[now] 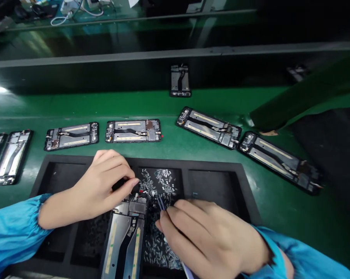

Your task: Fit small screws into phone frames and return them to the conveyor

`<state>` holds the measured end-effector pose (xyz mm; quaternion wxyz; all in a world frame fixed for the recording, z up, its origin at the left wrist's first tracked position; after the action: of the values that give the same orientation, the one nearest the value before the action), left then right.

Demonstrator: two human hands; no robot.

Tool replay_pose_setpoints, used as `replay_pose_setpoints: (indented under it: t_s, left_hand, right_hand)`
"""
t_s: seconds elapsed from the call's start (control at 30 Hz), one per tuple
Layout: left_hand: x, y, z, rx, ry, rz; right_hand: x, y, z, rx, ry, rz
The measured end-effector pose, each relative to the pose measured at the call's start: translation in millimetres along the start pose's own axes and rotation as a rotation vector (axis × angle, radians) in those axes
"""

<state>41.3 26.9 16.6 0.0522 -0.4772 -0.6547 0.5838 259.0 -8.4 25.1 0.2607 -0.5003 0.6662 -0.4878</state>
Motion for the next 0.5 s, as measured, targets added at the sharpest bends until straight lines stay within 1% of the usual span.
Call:
replay_pose_setpoints:
  t_s: [0.1,0.2,0.37,0.43,0.5]
  left_hand:
    - [0,0.0,0,0.003,0.001,-0.001]
    - [-1,-0.5,1,0.006,0.004,0.001]
    - [2,-0.4,0,-0.009,0.006,-0.003]
    - [3,-1.7,-1,-0.023,0.016,-0.033]
    - [-3,-4.9,-1,-0.027,0.058,-0.102]
  right_hand:
    - [6,3,3,0.047,-0.044,0.004]
    - [8,5,5,0.077,-0.044,-0.011]
    - [10,8,6,0.09,-0.027,0.039]
    - [12,8,2,0.092,-0.035,0.053]
    - [15,7,-3,0.101,-0.052,0.068]
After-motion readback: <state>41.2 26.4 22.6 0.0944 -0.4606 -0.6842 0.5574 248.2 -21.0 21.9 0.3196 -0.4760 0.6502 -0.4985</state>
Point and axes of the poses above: each hand's wrist, its own z-axis away from the middle knuckle, its own y-axis out of the palm, x = y × z, the point moved 4 cm from there along -z, towards the middle knuckle, and after that the axes turned 10 degrees about y, right-handed, at the moved point
